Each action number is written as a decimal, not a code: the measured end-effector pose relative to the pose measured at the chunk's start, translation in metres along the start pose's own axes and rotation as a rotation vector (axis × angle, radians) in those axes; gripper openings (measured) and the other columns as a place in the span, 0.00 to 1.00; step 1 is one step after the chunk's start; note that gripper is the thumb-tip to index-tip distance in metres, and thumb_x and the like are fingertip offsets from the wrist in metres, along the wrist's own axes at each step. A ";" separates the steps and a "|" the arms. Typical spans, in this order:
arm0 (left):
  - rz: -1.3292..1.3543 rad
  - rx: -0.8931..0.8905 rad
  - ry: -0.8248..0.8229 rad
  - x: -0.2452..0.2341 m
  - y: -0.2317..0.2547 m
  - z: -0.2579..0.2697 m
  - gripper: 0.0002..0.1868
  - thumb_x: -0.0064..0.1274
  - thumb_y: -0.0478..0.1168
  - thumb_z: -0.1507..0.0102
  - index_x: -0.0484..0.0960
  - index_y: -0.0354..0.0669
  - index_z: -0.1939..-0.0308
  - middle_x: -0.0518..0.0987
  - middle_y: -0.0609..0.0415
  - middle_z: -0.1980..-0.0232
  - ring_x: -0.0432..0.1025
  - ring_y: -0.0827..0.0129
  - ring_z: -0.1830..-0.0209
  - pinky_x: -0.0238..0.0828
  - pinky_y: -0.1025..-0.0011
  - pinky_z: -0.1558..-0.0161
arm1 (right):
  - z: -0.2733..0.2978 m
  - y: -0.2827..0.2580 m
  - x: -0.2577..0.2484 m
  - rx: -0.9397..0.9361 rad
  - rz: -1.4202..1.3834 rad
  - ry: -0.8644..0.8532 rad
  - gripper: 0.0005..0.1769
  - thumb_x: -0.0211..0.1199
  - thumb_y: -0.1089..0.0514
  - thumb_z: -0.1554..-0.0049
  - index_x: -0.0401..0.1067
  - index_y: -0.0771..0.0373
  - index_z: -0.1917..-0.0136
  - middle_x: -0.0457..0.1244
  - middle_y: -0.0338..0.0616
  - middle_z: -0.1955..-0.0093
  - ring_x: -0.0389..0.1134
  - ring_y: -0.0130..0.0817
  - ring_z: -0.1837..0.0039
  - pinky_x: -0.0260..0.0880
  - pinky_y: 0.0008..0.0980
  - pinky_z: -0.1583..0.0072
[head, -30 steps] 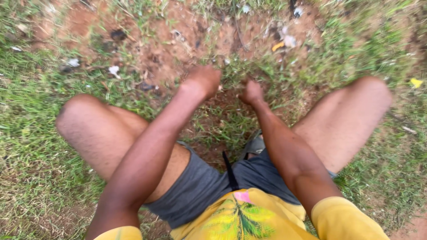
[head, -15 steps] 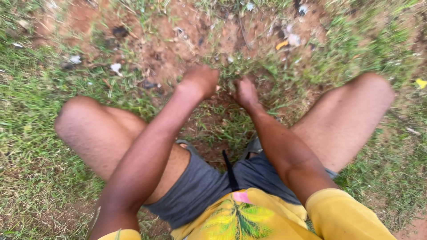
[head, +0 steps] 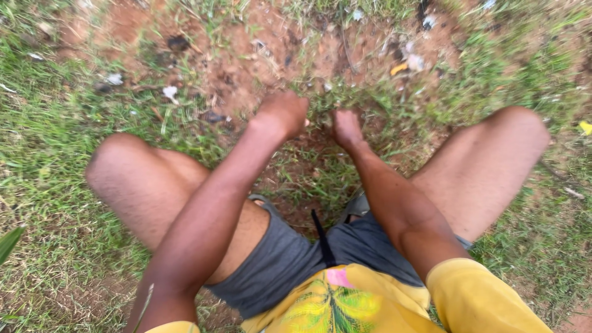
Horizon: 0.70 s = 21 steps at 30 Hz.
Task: Picking small weeds and plants from the ground by hand.
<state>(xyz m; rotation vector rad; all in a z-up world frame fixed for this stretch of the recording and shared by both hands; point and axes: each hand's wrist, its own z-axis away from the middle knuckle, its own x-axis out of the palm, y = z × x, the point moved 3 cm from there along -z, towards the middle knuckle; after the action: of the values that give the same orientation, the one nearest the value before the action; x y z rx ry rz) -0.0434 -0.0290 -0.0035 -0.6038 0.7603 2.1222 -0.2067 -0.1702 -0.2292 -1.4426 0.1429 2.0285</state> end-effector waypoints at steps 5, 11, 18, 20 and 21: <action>0.003 -0.004 -0.007 -0.002 -0.002 0.000 0.12 0.50 0.38 0.31 0.80 0.37 0.47 0.80 0.43 0.48 0.77 0.58 0.47 0.78 0.60 0.43 | 0.006 0.004 -0.006 0.294 -0.293 0.012 0.11 0.62 0.66 0.42 0.75 0.65 0.45 0.70 0.56 0.53 0.73 0.41 0.58 0.79 0.40 0.55; -0.006 0.009 0.032 0.000 -0.004 -0.004 0.12 0.51 0.39 0.31 0.81 0.37 0.48 0.79 0.42 0.48 0.76 0.55 0.47 0.77 0.58 0.43 | 0.004 0.023 0.001 0.560 -0.385 0.090 0.19 0.74 0.56 0.47 0.72 0.67 0.48 0.69 0.57 0.49 0.72 0.43 0.52 0.76 0.42 0.47; 0.026 -0.004 -0.016 -0.008 0.000 0.006 0.13 0.50 0.41 0.31 0.80 0.37 0.47 0.79 0.42 0.49 0.76 0.58 0.48 0.79 0.61 0.44 | -0.017 0.027 0.003 0.551 -0.200 -0.127 0.07 0.63 0.66 0.45 0.72 0.69 0.52 0.68 0.59 0.52 0.70 0.41 0.54 0.78 0.37 0.51; 0.025 -0.012 -0.025 -0.003 -0.002 0.003 0.12 0.49 0.40 0.30 0.80 0.36 0.47 0.80 0.42 0.49 0.77 0.58 0.49 0.79 0.62 0.45 | -0.020 0.019 0.002 0.507 -0.145 -0.212 0.06 0.57 0.69 0.42 0.72 0.69 0.51 0.68 0.58 0.54 0.70 0.38 0.57 0.79 0.33 0.55; 0.023 -0.015 -0.032 -0.001 -0.003 0.001 0.12 0.47 0.38 0.29 0.80 0.36 0.47 0.80 0.42 0.50 0.77 0.59 0.49 0.80 0.63 0.46 | -0.022 0.016 0.002 0.466 -0.088 -0.292 0.10 0.50 0.72 0.39 0.72 0.68 0.51 0.68 0.56 0.56 0.71 0.34 0.59 0.80 0.29 0.59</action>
<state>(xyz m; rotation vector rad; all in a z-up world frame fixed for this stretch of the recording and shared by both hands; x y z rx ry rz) -0.0405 -0.0267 -0.0031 -0.5709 0.7374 2.1551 -0.1980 -0.1914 -0.2438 -0.8444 0.3912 1.9430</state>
